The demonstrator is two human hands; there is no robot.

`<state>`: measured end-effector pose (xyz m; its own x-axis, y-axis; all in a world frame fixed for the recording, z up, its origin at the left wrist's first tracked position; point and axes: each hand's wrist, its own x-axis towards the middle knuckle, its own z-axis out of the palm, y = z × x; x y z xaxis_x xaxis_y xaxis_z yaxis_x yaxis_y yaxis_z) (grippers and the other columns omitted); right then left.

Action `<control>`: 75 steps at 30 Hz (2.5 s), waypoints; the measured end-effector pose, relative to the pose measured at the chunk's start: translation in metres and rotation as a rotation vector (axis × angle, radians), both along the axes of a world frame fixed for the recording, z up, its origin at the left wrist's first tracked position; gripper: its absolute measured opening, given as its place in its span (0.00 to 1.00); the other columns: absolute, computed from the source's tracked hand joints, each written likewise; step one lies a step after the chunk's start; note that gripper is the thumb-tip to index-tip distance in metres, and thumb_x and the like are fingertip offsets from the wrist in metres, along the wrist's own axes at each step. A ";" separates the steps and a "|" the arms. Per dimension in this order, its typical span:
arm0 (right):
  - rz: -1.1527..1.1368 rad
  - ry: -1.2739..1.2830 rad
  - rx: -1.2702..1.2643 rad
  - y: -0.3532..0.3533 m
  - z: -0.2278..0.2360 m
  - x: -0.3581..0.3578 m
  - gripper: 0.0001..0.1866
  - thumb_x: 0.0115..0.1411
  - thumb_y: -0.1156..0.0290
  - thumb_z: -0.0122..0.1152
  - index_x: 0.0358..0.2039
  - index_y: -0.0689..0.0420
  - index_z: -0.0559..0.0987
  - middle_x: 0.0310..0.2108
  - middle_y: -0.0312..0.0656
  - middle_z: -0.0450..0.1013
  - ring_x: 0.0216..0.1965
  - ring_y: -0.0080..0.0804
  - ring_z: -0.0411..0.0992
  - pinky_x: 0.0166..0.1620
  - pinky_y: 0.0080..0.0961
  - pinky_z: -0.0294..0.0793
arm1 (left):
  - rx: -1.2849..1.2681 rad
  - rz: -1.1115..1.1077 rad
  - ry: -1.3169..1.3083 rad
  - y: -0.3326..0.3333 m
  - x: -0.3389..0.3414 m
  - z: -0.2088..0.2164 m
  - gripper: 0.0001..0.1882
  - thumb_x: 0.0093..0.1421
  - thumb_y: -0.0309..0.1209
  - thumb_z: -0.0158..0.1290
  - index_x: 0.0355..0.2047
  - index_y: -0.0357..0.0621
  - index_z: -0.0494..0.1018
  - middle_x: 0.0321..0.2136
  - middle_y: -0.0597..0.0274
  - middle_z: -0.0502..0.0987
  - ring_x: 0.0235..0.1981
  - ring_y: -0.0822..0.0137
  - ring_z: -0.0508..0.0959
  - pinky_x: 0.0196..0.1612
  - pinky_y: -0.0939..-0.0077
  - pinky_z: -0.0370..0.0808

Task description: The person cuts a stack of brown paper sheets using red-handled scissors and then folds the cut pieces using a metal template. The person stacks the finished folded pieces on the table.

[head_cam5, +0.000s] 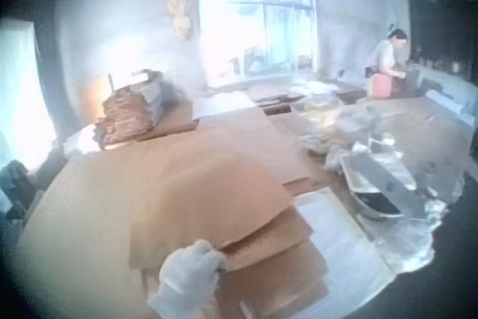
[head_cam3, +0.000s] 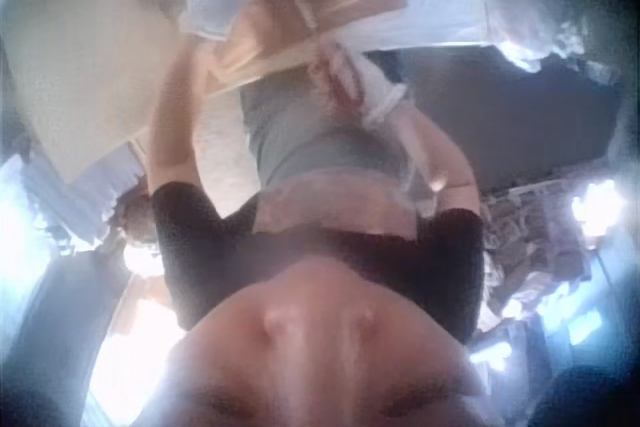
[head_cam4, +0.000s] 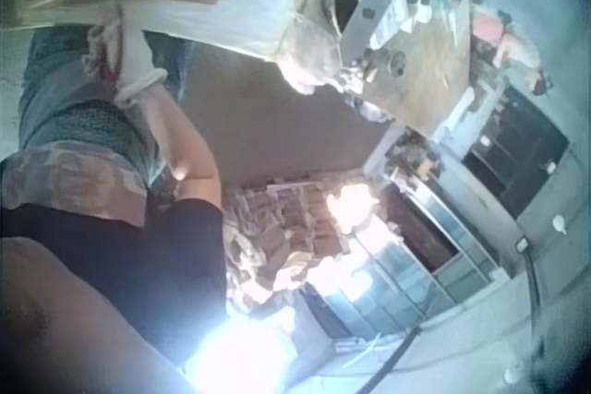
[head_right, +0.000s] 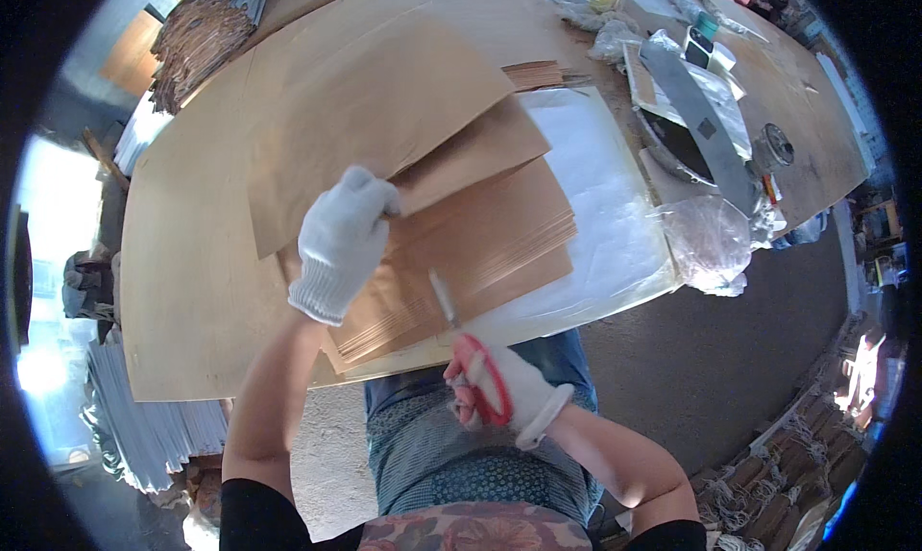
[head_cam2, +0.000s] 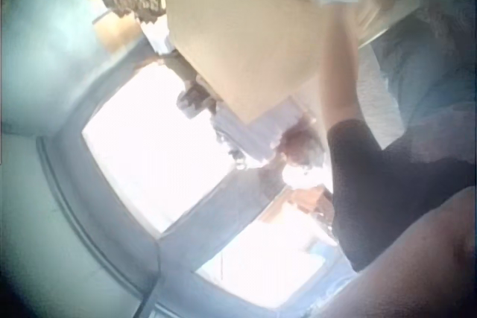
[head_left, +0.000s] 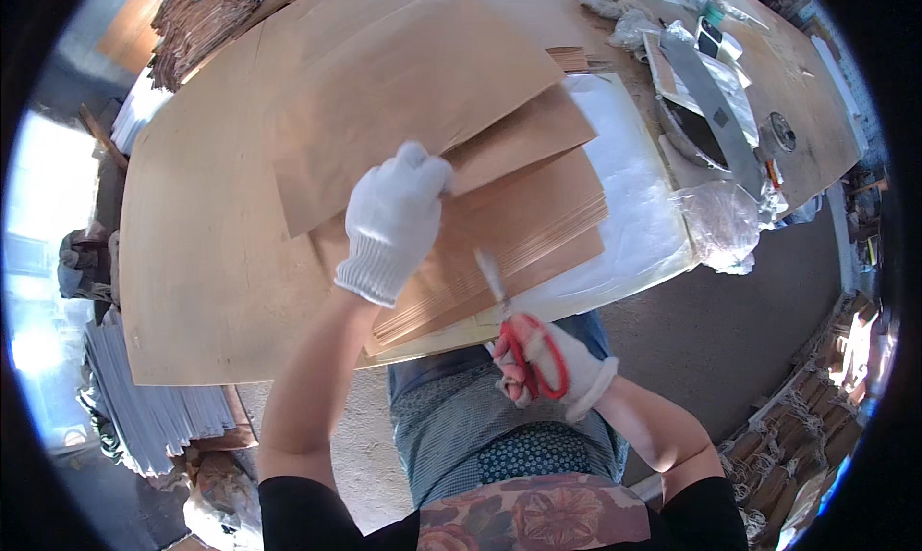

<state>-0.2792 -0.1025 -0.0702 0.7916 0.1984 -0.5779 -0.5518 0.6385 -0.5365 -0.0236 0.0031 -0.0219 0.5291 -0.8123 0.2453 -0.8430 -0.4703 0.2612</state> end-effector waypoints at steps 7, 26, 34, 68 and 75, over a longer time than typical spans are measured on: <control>-0.204 0.110 0.343 -0.038 0.002 0.003 0.51 0.61 0.18 0.40 0.44 0.64 0.76 0.26 0.45 0.72 0.28 0.44 0.77 0.34 0.37 0.81 | 0.054 -0.031 0.246 -0.004 -0.049 -0.025 0.19 0.55 0.32 0.62 0.49 0.49 0.79 0.46 0.53 0.76 0.51 0.50 0.76 0.53 0.56 0.77; -0.194 0.113 -0.164 -0.079 -0.028 -0.025 0.29 0.72 0.40 0.53 0.39 0.59 0.74 0.20 0.34 0.70 0.17 0.24 0.71 0.21 0.21 0.74 | 0.098 -0.062 0.576 -0.004 -0.028 -0.022 0.18 0.61 0.34 0.61 0.50 0.42 0.78 0.43 0.53 0.78 0.45 0.57 0.81 0.50 0.63 0.79; 0.333 0.021 -0.065 0.067 -0.010 0.022 0.26 0.76 0.44 0.49 0.44 0.59 0.72 0.22 0.38 0.72 0.24 0.27 0.76 0.32 0.27 0.80 | 0.372 -0.150 0.875 -0.013 0.007 0.005 0.28 0.61 0.39 0.62 0.59 0.40 0.75 0.52 0.50 0.79 0.56 0.57 0.79 0.62 0.65 0.74; -0.035 0.017 0.105 -0.006 0.007 -0.012 0.36 0.73 0.37 0.44 0.44 0.64 0.75 0.26 0.43 0.74 0.24 0.36 0.76 0.31 0.34 0.80 | -0.130 0.021 -0.070 -0.003 0.008 0.010 0.12 0.55 0.26 0.60 0.41 0.48 0.79 0.38 0.54 0.77 0.40 0.48 0.80 0.44 0.57 0.78; -0.161 0.115 0.245 -0.034 0.013 0.004 0.51 0.63 0.18 0.35 0.43 0.61 0.77 0.25 0.45 0.71 0.26 0.44 0.76 0.31 0.36 0.78 | 0.085 -0.041 0.267 -0.004 -0.054 -0.026 0.17 0.56 0.35 0.63 0.47 0.50 0.79 0.45 0.54 0.77 0.49 0.48 0.78 0.52 0.53 0.77</control>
<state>-0.2755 -0.1367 -0.0576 0.7563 0.2202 -0.6161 -0.4815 0.8249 -0.2962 -0.0773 -0.0005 -0.0482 0.5319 -0.8462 0.0318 -0.7687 -0.4668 0.4372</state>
